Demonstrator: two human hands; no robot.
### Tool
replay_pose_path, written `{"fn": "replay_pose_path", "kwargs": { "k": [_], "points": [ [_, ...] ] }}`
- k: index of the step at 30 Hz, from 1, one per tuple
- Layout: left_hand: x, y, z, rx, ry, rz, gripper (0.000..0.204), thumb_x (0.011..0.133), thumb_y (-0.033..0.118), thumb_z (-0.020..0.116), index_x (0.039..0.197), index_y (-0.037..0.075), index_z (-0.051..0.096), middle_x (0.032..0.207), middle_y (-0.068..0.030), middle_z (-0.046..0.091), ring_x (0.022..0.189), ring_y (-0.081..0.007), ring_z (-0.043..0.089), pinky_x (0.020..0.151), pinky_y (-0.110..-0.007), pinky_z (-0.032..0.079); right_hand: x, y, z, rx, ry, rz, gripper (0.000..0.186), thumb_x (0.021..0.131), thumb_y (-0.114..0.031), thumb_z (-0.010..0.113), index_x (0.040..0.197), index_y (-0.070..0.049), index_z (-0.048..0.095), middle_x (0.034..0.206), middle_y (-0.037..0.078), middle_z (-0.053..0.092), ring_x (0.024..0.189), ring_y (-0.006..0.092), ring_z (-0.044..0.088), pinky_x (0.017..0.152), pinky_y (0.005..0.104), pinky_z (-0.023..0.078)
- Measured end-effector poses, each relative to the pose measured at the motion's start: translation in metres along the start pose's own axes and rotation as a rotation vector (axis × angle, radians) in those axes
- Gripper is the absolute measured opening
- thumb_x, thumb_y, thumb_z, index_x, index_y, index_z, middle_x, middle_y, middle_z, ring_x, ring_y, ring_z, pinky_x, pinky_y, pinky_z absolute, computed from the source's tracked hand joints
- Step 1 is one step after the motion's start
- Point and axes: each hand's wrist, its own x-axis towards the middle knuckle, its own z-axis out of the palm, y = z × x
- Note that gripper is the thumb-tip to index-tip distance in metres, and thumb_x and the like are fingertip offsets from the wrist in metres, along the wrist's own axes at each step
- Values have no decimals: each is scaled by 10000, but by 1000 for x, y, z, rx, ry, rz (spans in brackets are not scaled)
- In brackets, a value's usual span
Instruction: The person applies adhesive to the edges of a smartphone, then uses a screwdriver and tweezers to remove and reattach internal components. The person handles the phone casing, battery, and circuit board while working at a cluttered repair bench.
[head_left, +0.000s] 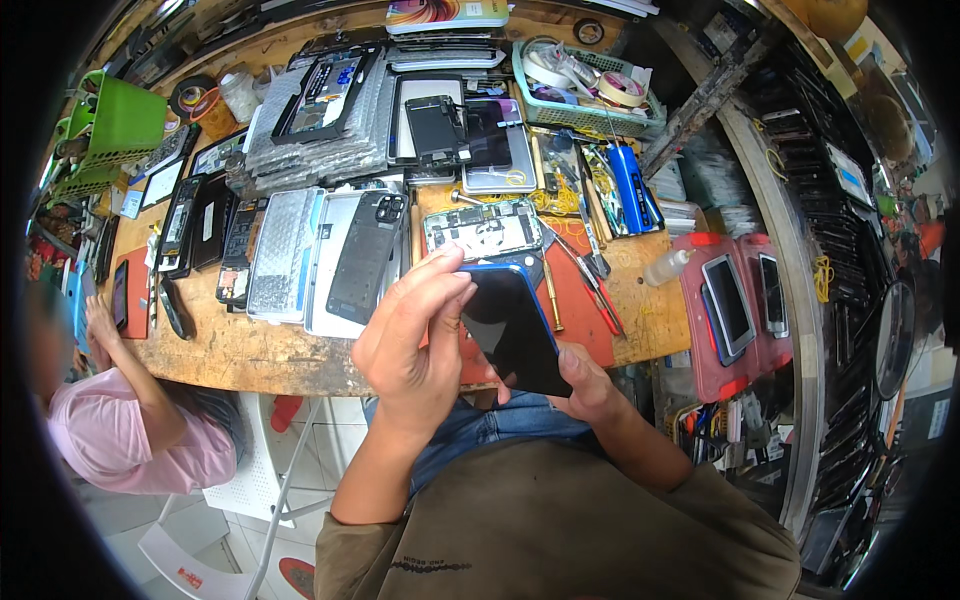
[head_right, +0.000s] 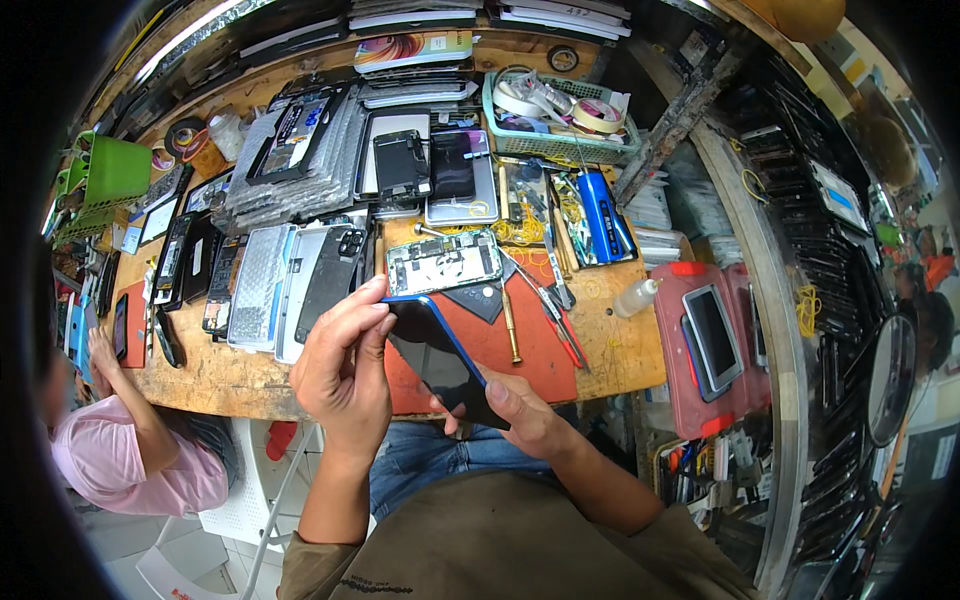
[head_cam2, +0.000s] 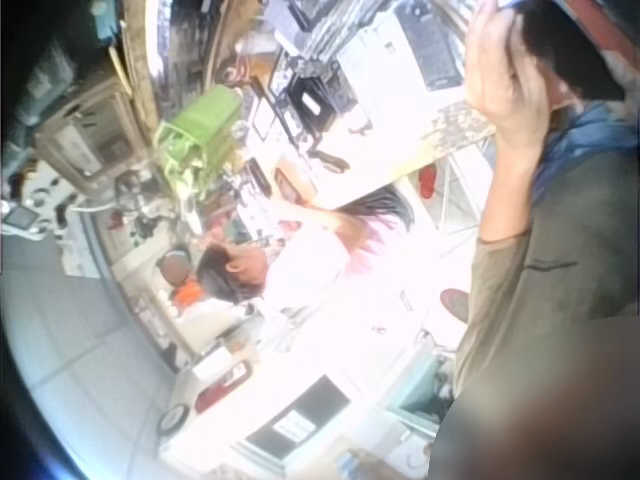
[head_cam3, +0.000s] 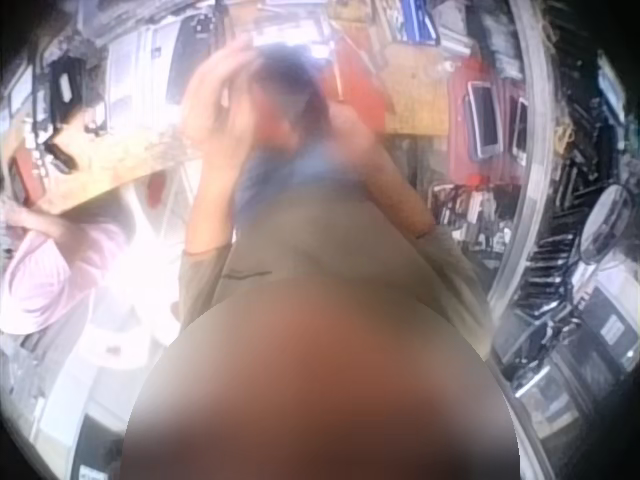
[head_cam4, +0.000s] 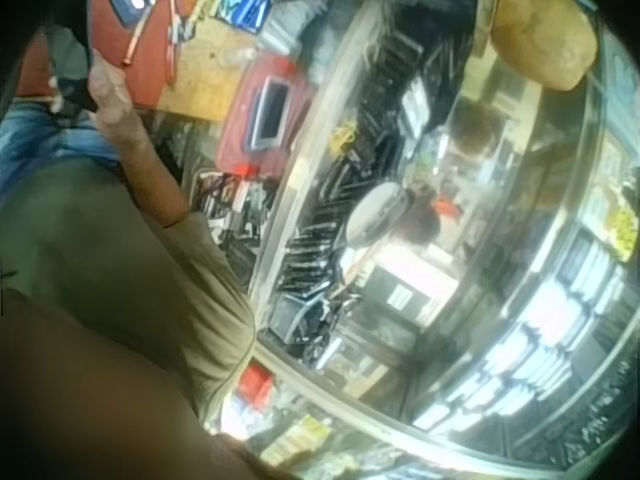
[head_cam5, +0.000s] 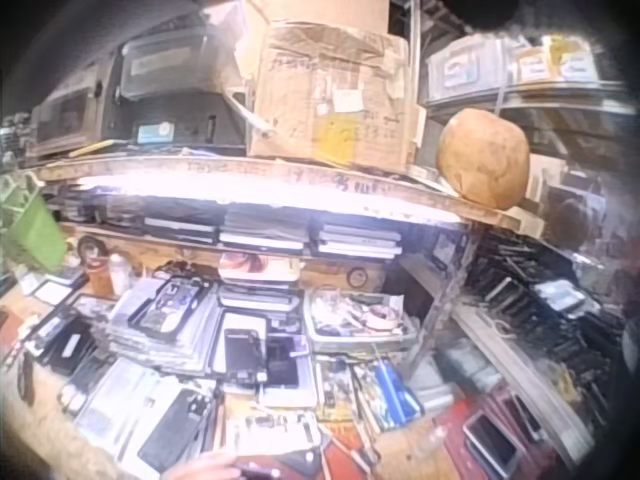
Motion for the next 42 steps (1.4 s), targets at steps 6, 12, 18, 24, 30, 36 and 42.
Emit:
{"fn": "replay_pose_path", "kwargs": {
  "k": [6,12,18,24,30,36,42],
  "points": [
    [2,1,-2,-45,-7,-12,173,869,-99,801,1015,-19,754,1126,-198,791,1086,-315,782,927,-381,629,0,-12,8,-112,38,18,808,1122,-612,412,1533,81,468,1306,114,635,1062,174,635,984,353,523],
    [5,-7,-7,-283,-73,-172,82,958,17,764,1011,-9,705,1131,-175,758,1062,-286,743,942,-373,579,5,-23,8,-367,34,-84,822,1117,-627,407,1564,62,458,1393,142,568,1143,179,581,977,326,506],
    [3,-13,-6,-742,-203,-354,437,989,293,816,1146,35,500,1366,-197,619,1268,-252,611,1097,-398,476,11,-28,4,-526,97,-131,791,1126,-584,417,1592,55,435,1432,154,537,1246,219,547,1041,358,472],
    [-7,-6,-1,-780,-130,-466,632,863,108,885,1296,53,428,1465,-198,493,1422,-321,538,1179,-471,476,19,-14,9,-609,170,-292,714,1111,-459,536,1584,63,420,1432,185,532,1348,277,534,1148,405,418],
    [-22,-8,-6,-773,-112,-536,704,894,100,854,1449,23,429,1433,-172,513,1364,-282,556,1142,-424,495,19,-8,8,-660,225,-322,684,1102,-425,577,1561,60,433,1437,214,546,1359,303,538,1156,422,419],
    [-27,-16,-10,-625,-167,-556,736,905,139,840,1497,12,422,1392,-144,521,1286,-215,531,1118,-372,448,20,0,-1,-581,215,-256,725,1074,-419,650,1572,52,413,1506,243,551,1408,346,559,1183,446,430],
    [-38,-19,-12,-524,-221,-496,827,863,174,862,1518,2,388,1429,-165,501,1320,-253,526,1147,-399,419,18,6,-14,-629,150,-233,750,1015,-411,746,1568,1,450,1487,224,598,1386,346,593,1160,450,462]
  ]
}}
